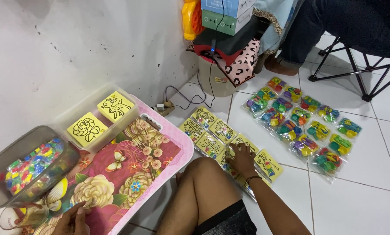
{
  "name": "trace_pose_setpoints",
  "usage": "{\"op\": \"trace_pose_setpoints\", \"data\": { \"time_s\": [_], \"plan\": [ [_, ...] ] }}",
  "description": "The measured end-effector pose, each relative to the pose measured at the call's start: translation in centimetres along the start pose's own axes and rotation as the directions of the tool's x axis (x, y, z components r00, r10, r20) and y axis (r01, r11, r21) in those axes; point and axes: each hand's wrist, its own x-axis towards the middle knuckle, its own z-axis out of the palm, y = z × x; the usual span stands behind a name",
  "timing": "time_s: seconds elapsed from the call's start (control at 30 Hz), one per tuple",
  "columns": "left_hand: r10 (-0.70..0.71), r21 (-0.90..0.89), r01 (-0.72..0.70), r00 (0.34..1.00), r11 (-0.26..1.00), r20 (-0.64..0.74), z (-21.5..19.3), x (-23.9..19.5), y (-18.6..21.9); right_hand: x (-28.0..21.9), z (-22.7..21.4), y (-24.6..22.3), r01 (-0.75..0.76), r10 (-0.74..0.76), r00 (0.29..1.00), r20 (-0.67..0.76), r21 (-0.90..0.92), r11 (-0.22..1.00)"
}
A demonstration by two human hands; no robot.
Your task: The person sits on the floor and packs small, colorful puzzle pieces into a clear plastic bag. They place a yellow cardboard backing with a printed animal design into the bag along with the pieces, then seal the bag and place it on the floor with other completed packages.
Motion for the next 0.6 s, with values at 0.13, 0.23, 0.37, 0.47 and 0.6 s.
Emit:
{"op": "trace_pose_setpoints", "data": {
  "time_s": [0.13, 0.23, 0.37, 0.47, 0.6],
  "plan": [
    [0.013, 0.035, -0.012, 1.0, 0.999, -0.016, 0.3, -0.4, 1.4, 0.1, 0.6, 0.5, 0.022, -0.022, 1.0, -0.019, -0.003, 1.0],
    [0.033, 0.022, -0.033, 0.999, 0.999, -0.03, 0.3, -0.5, 1.6, -0.1, 0.3, 0.3, 0.026, -0.026, 0.999, -0.034, 0.009, 1.0],
    [0.047, 0.095, -0.045, 0.999, 0.994, -0.026, 0.1, -0.4, 1.4, 0.3, -0.2, 0.2, 0.043, -0.042, 0.998, -0.046, 0.01, 0.999],
    [-0.025, 0.091, 0.025, 1.0, 0.996, -0.005, 0.1, -0.4, 2.8, 1.2, -1.2, -0.7, 0.077, -0.07, 0.988, -0.14, 0.046, 0.996],
    [-0.079, 0.178, 0.078, 0.997, 0.981, -0.001, -0.2, -0.1, 3.0, 3.0, -4.1, -4.5, 0.224, -0.135, 0.899, -0.417, 0.172, 0.959]
  ]
}}
